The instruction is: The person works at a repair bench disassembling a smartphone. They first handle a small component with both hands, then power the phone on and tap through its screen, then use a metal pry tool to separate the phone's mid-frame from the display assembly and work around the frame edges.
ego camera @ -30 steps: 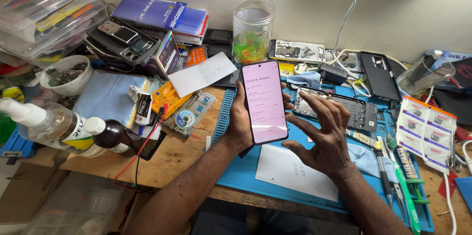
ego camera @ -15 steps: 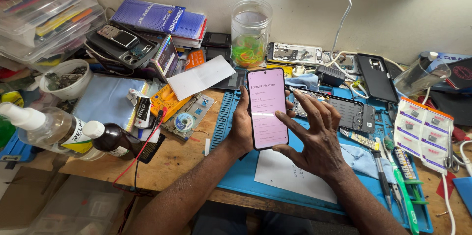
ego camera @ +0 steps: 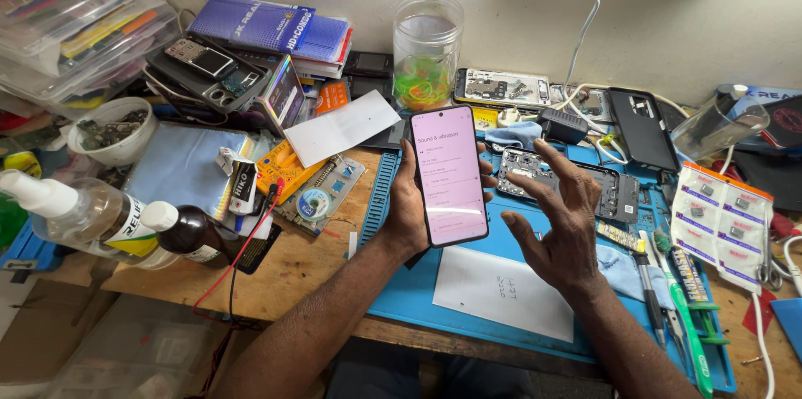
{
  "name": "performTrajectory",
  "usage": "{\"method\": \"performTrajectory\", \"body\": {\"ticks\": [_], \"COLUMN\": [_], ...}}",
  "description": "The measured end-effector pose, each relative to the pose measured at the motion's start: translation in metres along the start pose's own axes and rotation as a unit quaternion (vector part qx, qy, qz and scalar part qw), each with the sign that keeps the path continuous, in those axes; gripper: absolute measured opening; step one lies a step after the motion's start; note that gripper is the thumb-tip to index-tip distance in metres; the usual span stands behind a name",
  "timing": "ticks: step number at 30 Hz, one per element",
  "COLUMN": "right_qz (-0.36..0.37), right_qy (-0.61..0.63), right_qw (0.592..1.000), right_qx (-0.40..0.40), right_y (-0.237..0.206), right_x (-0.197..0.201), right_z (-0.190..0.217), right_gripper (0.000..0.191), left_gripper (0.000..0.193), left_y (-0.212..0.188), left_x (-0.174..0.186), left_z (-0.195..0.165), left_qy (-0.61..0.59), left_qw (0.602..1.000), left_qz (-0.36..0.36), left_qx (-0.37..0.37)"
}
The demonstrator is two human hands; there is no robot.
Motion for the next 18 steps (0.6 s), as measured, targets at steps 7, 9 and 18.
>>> {"method": "performTrajectory", "body": {"ticks": [7,9,18], "right_qz": [0.031,0.044,0.106], "right_qy": [-0.042,-0.044,-0.054], "right_qw": [0.996,0.995,0.986], "right_qx": [0.072,0.079,0.117], "right_y": [0.000,0.002,0.001], "right_x": [-0.005,-0.006,-0.023], "right_z": [0.018,0.022,0.043], "right_gripper": [0.031,0.035,0.058], "left_gripper": [0.095,0.095,0.094], "left_y": [0.001,0.001,0.002], "left_x": [0.003,0.005,0.005], "left_z": [-0.002,-0.001,0.005], "left_qy": [-0.007,-0.011,-0.066], "left_qw": [1.000,1.000,0.998], "left_qz": [-0.008,-0.013,0.009], "left_qx": [-0.010,-0.005,0.007]}}
Point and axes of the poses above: each hand's wrist, its own y-axis towards the middle knuckle, its own x-axis out of the back of the hand, z = x × y, the point moved 6 cm from there along y, towards the middle knuckle, and after that the axes turned 2 degrees about -y, right-handed, at the moved point
